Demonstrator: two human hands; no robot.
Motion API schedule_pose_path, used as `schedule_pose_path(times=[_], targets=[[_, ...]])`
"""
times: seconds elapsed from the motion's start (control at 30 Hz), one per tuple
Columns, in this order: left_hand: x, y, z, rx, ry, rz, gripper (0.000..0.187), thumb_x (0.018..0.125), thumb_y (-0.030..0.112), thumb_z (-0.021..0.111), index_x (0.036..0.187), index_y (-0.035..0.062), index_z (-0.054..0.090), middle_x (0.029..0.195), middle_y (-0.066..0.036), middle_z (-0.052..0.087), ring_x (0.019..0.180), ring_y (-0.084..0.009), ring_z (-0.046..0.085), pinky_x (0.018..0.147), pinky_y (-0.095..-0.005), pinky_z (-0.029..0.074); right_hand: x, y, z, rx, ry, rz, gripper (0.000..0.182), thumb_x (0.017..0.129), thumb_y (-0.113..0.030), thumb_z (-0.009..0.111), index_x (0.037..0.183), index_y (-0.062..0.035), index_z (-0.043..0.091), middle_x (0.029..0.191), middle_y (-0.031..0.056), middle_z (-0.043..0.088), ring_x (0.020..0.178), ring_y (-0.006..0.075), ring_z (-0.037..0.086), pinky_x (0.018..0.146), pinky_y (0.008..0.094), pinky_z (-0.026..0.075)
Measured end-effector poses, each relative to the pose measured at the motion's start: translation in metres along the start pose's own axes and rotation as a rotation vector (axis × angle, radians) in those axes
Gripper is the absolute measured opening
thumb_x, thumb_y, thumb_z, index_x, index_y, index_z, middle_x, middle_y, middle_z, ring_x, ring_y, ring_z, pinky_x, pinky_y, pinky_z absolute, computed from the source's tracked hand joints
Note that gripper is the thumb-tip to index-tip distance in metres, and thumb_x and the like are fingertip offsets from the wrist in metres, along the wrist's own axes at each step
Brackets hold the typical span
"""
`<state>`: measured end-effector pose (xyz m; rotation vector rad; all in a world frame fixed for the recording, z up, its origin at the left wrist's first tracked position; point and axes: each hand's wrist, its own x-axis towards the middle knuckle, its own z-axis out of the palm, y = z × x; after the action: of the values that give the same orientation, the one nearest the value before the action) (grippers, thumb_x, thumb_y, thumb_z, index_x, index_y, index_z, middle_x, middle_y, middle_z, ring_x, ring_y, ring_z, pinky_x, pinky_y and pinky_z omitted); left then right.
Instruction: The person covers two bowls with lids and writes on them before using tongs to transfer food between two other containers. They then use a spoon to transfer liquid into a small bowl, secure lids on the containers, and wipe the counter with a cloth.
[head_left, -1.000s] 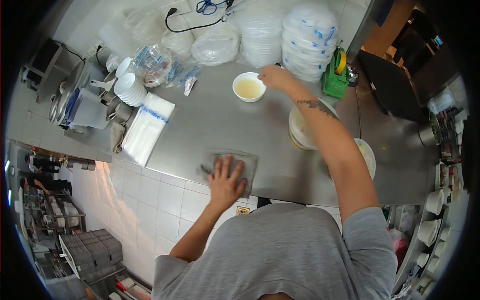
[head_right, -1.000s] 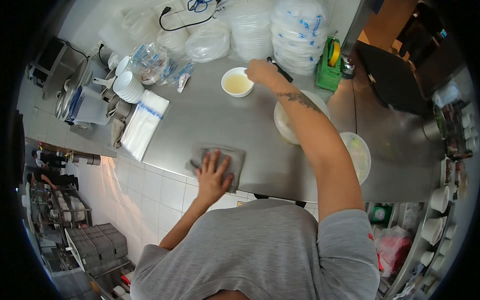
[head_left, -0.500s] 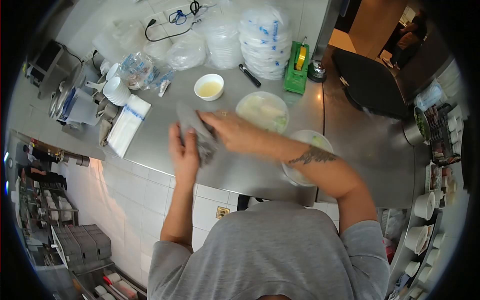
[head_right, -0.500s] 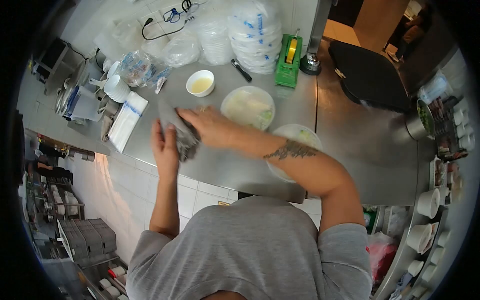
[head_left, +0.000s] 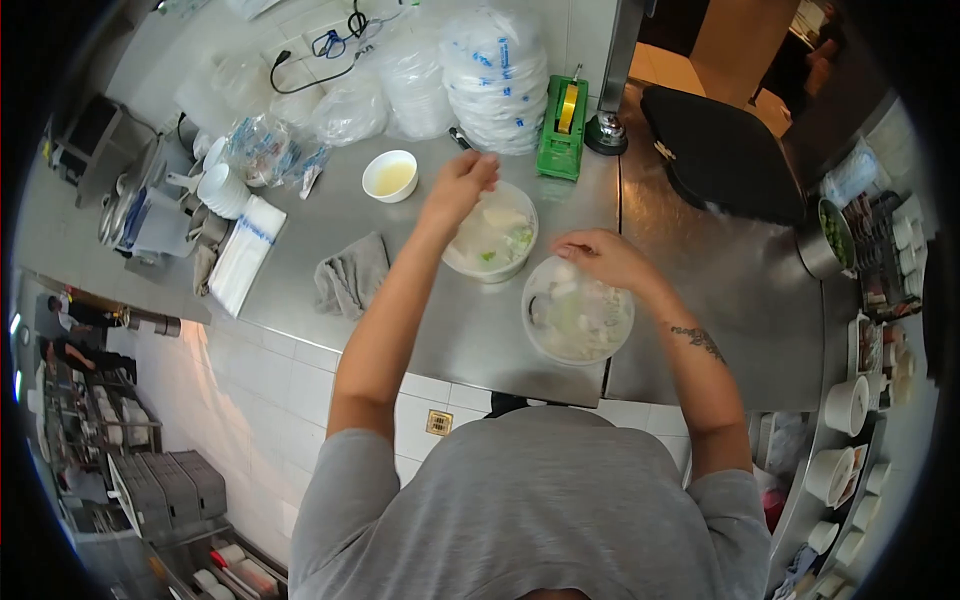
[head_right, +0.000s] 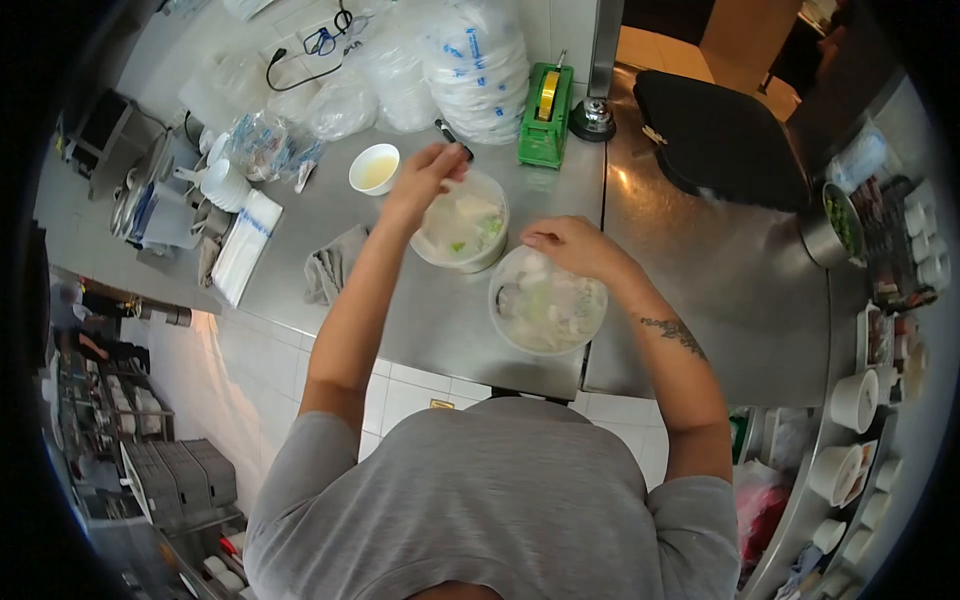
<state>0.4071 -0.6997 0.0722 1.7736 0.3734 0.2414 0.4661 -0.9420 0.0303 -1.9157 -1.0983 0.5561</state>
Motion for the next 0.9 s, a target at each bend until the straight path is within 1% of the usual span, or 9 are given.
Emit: schedule_pose_path(times=[0.13, 0.2, 0.3, 0.4, 0.53, 0.6, 0.67, 0.73, 0.9], targets=[[0.102, -0.024, 0.058, 0.144, 0.062, -0.016, 0.046, 0.086, 0.042, 0.057, 0.099, -0.0012, 0.064, 0.09, -0.011, 0.064, 0.08, -0.021, 0.06, 0.074, -0.0334, 0.045, 0.027, 0.051, -0.014, 0.062, 0.184, 0.12, 0.029, 0.085, -0.029, 0.063, 0.086, -0.0007, 0.066, 0.072, 0.0076, 0.064, 0.071, 0.0192, 0.061, 0.069, 0.0315, 0.049], [0.137, -0.028, 0.084, 0.298, 0.032, -0.041, 0.044, 0.084, 0.037, 0.059, 0.108, 0.0005, 0.062, 0.099, -0.014, 0.064, 0.097, -0.0325, 0.06, 0.083, -0.0442, 0.045, 0.048, 0.045, -0.031, 0.348, 0.322, 0.309, 0.029, 0.086, -0.031, 0.063, 0.09, -0.002, 0.065, 0.08, 0.0072, 0.064, 0.078, 0.0192, 0.061, 0.072, 0.0326, 0.049], [0.155, -0.027, 0.121, 0.507, 0.22, -0.134, 0.041, 0.082, 0.035, 0.059, 0.101, -0.0008, 0.065, 0.117, -0.021, 0.054, 0.115, -0.038, 0.048, 0.092, -0.0505, 0.04, 0.08, 0.042, -0.04, 0.723, 0.461, 0.446, 0.032, 0.089, -0.034, 0.06, 0.098, -0.0032, 0.061, 0.098, 0.0092, 0.061, 0.092, 0.0202, 0.059, 0.081, 0.0343, 0.047], [0.163, -0.024, 0.125, 0.334, 0.246, -0.158, 0.032, 0.081, 0.029, 0.059, 0.093, -0.0006, 0.067, 0.127, -0.022, 0.045, 0.12, -0.0408, 0.039, 0.095, -0.0538, 0.036, 0.11, 0.047, -0.042, 0.986, 0.519, 0.525, 0.042, 0.089, -0.04, 0.058, 0.106, -0.0016, 0.056, 0.112, 0.0114, 0.057, 0.102, 0.0222, 0.055, 0.087, 0.0367, 0.045], [0.118, -0.019, 0.109, 0.176, 0.173, 0.115, 0.023, 0.077, 0.018, 0.062, 0.087, -0.0025, 0.065, 0.112, -0.023, 0.051, 0.106, -0.04, 0.046, 0.085, -0.0501, 0.04, 0.13, 0.048, -0.035, 1.155, 0.539, 0.586, 0.049, 0.087, -0.044, 0.058, 0.107, 0.0008, 0.056, 0.111, 0.0122, 0.057, 0.102, 0.0244, 0.055, 0.088, 0.0391, 0.045], [0.052, -0.019, 0.081, 0.157, 0.021, 0.324, 0.017, 0.076, 0.009, 0.06, 0.086, -0.0056, 0.06, 0.098, -0.026, 0.052, 0.093, -0.0397, 0.049, 0.076, -0.0475, 0.039, 0.132, 0.046, -0.03, 1.178, 0.536, 0.564, 0.05, 0.087, -0.043, 0.056, 0.11, 0.0009, 0.055, 0.111, 0.0129, 0.058, 0.103, 0.0249, 0.054, 0.089, 0.0394, 0.043], [-0.032, -0.021, 0.061, 0.164, 0.114, 0.503, 0.01, 0.081, 0.003, 0.057, 0.086, -0.0034, 0.052, 0.092, -0.021, 0.049, 0.087, -0.0363, 0.048, 0.073, -0.0428, 0.04, 0.135, 0.043, -0.03, 1.186, 0.549, 0.559, 0.046, 0.087, -0.04, 0.054, 0.109, 0.0004, 0.056, 0.109, 0.0128, 0.059, 0.101, 0.0244, 0.054, 0.087, 0.0391, 0.043], [-0.091, -0.027, 0.047, 0.01, 0.065, 0.331, 0.009, 0.088, 0.007, 0.055, 0.083, -0.0001, 0.051, 0.099, -0.009, 0.048, 0.085, -0.017, 0.049, 0.073, -0.0265, 0.041, 0.137, 0.041, -0.027, 1.186, 0.577, 0.587, 0.038, 0.086, -0.033, 0.054, 0.106, -0.0006, 0.058, 0.105, 0.0118, 0.061, 0.098, 0.023, 0.055, 0.084, 0.0381, 0.044], [-0.135, -0.033, 0.038, -0.021, 0.034, 0.214, 0.008, 0.088, 0.006, 0.055, 0.082, 0.0013, 0.052, 0.105, -0.007, 0.047, 0.085, -0.0144, 0.049, 0.069, -0.0256, 0.041, 0.148, 0.054, -0.02, 1.189, 0.647, 0.603, 0.021, 0.083, -0.019, 0.056, 0.097, -0.0039, 0.061, 0.095, 0.0088, 0.063, 0.085, 0.0204, 0.057, 0.076, 0.0393, 0.044]])
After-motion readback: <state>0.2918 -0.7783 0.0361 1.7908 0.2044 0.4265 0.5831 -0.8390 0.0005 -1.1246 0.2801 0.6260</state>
